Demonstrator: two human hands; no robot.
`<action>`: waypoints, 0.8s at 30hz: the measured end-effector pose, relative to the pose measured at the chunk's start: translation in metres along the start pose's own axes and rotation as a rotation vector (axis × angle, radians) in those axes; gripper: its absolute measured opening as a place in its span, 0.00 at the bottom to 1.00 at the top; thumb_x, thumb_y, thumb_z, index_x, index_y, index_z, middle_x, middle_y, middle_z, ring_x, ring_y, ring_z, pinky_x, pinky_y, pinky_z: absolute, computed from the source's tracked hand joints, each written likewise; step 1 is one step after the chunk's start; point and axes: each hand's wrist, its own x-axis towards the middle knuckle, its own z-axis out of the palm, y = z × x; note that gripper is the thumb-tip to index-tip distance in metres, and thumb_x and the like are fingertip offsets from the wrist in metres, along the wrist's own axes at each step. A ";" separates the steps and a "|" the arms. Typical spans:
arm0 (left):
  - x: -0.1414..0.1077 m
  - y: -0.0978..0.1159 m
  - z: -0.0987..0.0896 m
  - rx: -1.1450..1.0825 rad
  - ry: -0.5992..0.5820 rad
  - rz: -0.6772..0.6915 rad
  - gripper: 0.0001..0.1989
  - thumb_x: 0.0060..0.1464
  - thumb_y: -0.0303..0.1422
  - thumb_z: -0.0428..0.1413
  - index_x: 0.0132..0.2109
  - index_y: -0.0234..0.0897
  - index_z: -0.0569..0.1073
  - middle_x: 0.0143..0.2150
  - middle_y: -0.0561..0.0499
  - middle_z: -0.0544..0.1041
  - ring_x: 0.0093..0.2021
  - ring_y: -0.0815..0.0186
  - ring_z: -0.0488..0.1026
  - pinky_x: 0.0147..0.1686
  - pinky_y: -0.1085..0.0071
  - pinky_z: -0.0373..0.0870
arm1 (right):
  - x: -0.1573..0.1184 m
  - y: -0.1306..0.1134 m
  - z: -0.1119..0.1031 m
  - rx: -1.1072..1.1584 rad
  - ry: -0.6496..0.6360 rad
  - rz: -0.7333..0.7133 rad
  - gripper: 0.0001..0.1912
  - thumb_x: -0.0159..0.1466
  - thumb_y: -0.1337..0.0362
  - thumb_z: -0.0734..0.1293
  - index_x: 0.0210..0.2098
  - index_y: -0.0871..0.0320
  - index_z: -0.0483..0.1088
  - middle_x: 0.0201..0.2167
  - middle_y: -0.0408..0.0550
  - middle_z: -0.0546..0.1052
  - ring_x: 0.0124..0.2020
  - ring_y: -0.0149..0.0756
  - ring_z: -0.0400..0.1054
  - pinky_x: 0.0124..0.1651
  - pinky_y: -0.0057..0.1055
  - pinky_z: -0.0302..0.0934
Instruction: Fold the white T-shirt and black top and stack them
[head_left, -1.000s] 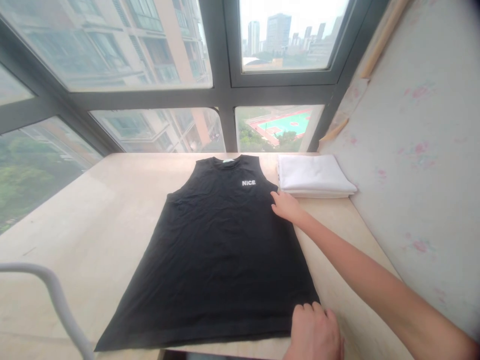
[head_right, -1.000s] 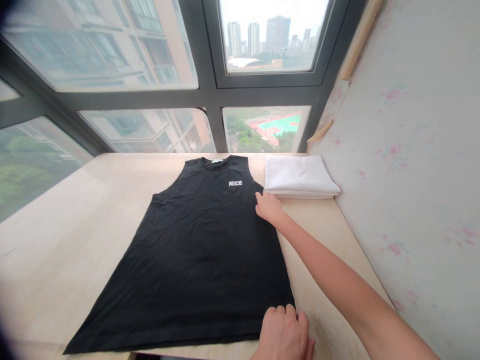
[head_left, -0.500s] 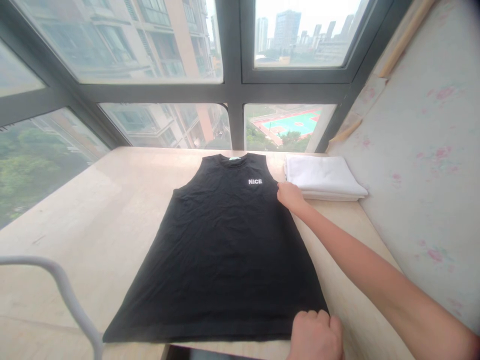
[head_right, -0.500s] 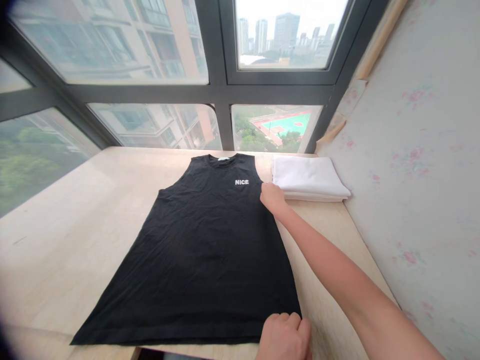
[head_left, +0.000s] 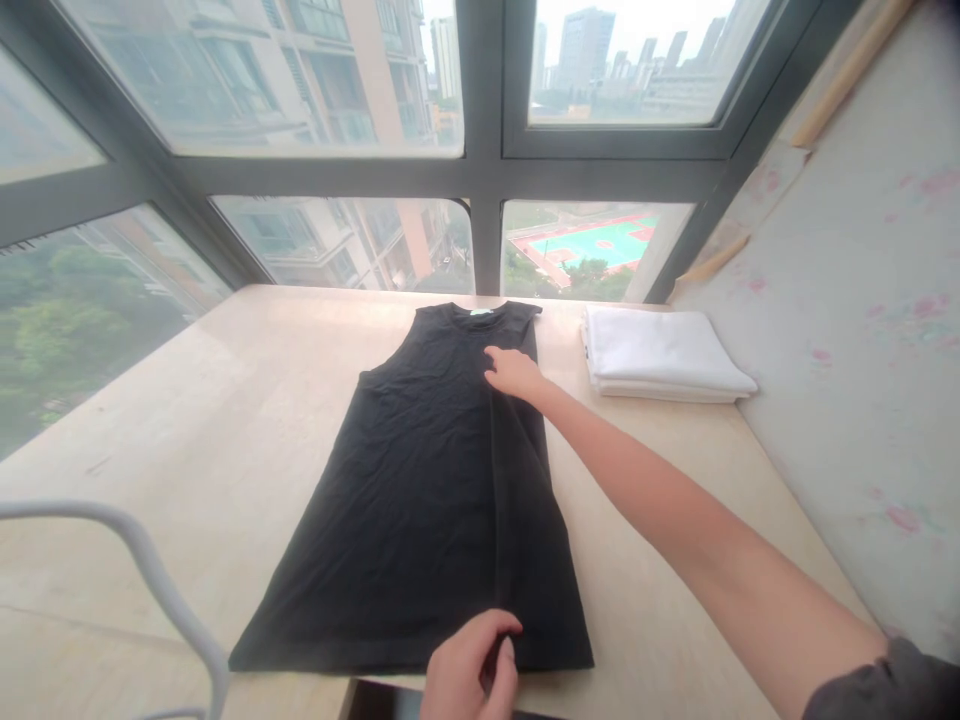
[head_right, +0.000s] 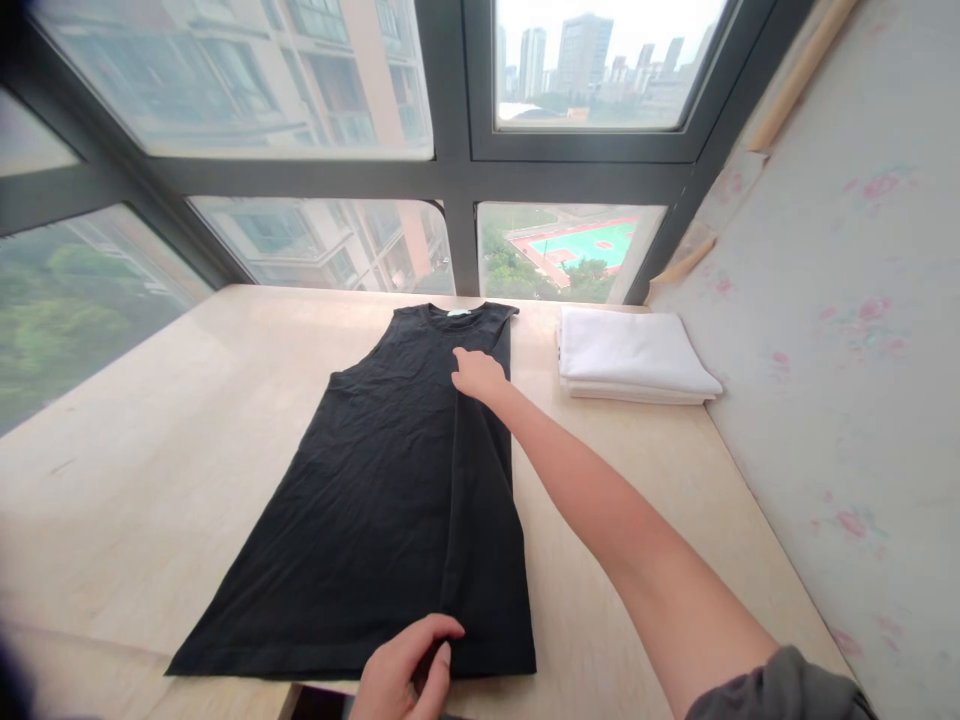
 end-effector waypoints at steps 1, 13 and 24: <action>0.000 -0.007 -0.007 0.040 -0.021 -0.037 0.10 0.59 0.29 0.50 0.40 0.42 0.76 0.35 0.53 0.80 0.30 0.70 0.77 0.32 0.79 0.72 | 0.001 0.000 0.007 0.013 0.003 0.006 0.22 0.65 0.64 0.62 0.59 0.54 0.68 0.46 0.50 0.79 0.45 0.42 0.74 0.47 0.32 0.65; 0.004 -0.014 0.004 0.246 -0.034 -0.047 0.10 0.61 0.28 0.47 0.42 0.43 0.72 0.34 0.53 0.77 0.30 0.68 0.77 0.29 0.75 0.70 | -0.052 0.050 0.067 -0.089 0.119 -0.123 0.23 0.69 0.66 0.56 0.61 0.64 0.65 0.66 0.56 0.63 0.67 0.45 0.54 0.68 0.41 0.48; 0.005 0.015 0.082 -0.063 -0.308 -0.052 0.14 0.49 0.22 0.53 0.40 0.43 0.76 0.35 0.53 0.79 0.32 0.67 0.77 0.31 0.76 0.70 | -0.059 0.106 0.021 -0.143 0.026 -0.012 0.17 0.66 0.69 0.58 0.51 0.61 0.71 0.53 0.59 0.74 0.53 0.46 0.69 0.54 0.39 0.63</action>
